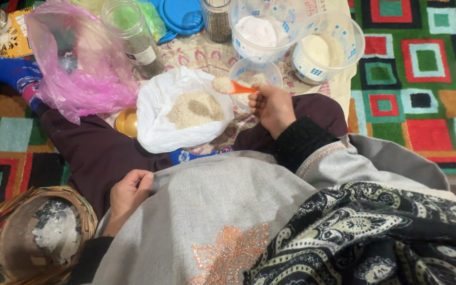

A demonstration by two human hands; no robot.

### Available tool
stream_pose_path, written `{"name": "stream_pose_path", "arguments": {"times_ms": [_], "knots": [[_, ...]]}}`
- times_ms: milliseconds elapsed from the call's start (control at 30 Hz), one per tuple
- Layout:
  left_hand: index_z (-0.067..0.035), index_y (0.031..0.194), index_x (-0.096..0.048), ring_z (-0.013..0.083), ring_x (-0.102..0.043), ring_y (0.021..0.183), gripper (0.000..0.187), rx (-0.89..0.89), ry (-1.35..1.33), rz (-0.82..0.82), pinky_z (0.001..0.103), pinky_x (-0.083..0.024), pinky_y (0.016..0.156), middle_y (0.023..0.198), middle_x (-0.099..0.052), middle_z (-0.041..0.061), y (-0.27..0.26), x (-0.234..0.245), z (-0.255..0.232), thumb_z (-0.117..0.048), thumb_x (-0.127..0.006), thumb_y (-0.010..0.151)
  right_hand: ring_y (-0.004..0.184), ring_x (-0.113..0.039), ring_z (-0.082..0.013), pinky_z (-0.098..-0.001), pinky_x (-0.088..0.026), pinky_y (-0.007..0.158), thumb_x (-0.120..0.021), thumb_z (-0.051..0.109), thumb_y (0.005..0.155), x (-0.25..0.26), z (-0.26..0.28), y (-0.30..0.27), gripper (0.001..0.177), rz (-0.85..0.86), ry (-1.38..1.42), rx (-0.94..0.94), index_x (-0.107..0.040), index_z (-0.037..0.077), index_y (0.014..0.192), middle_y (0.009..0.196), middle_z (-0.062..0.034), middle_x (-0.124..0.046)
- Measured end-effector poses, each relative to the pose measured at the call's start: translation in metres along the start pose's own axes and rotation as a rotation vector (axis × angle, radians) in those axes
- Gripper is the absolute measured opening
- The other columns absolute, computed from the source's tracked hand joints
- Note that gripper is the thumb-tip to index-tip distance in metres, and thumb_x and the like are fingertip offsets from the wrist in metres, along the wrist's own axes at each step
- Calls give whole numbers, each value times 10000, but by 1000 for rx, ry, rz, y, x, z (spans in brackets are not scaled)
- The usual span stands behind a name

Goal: The person scoops rice from a white plastic bag using an orange plastic spoon and transfers it into a clear plastic container. The person repeats this action multiple times, gradually filling the container.

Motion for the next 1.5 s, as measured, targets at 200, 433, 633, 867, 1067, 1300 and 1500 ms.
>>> {"name": "stream_pose_path", "arguments": {"times_ms": [200, 433, 633, 867, 1067, 1300, 1500], "knots": [[-153, 1015, -788, 274, -706, 709, 181, 15, 1, -19, 410, -557, 650, 756, -754, 145, -3, -1, -1, -285, -666, 1001, 589, -728, -209, -315, -645, 517, -706, 204, 946, 18, 33, 7, 297, -215, -130, 453, -688, 1, 1162, 722, -151, -705], [-141, 1004, -783, 281, -690, 659, 176, -36, 14, -26, 411, -555, 625, 721, -733, 150, -4, -1, -9, -275, -669, 1006, 800, -722, -366, -448, -598, 690, -790, 105, 881, -22, 44, -46, 283, -254, -1140, 1192, -786, 124, 1163, 883, -144, -693], [-143, 1010, -786, 300, -700, 687, 171, -54, 42, -41, 424, -562, 649, 731, -727, 158, -8, 3, -10, -279, -683, 994, 899, -751, -311, -390, -615, 773, -756, 152, 945, -69, 5, -54, 233, 6, -960, 1154, -779, 161, 1177, 923, -89, -744], [-217, 1002, -788, 294, -711, 792, 140, -54, 63, -97, 431, -573, 730, 761, -725, 103, -11, 1, -6, -328, -707, 974, 758, -757, -333, -408, -623, 622, -609, 202, 997, -65, -39, 3, 258, 143, -1347, 784, -744, 117, 1199, 807, -151, -743], [-210, 1018, -791, 299, -715, 832, 135, -56, 58, -94, 446, -567, 762, 798, -736, 108, -9, -1, -3, -306, -707, 972, 639, -775, -271, -355, -674, 521, -517, 164, 953, -61, -33, -28, 351, 130, -807, 150, -682, 30, 1232, 806, -195, -747], [-168, 1010, -793, 315, -719, 762, 165, -62, 47, -64, 462, -568, 693, 753, -736, 149, -9, 4, -12, -291, -693, 969, 794, -762, -259, -354, -685, 651, -453, 189, 1041, -45, -14, -47, 432, 77, -371, -94, -531, -48, 1394, 998, -222, -708], [-164, 989, -785, 270, -695, 701, 164, -17, 26, -63, 433, -564, 670, 715, -727, 131, -4, 1, -5, -293, -686, 971, 781, -753, -216, -336, -679, 666, -400, 144, 1065, -34, -13, -37, 414, 125, -189, -135, -480, -61, 1416, 957, -157, -681]]}}
Point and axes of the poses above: each hand's wrist, its own y-axis towards the middle knuckle, its own x-axis out of the back of the hand, z = x × y, the point moved 6 cm from there along y, towards the middle knuckle
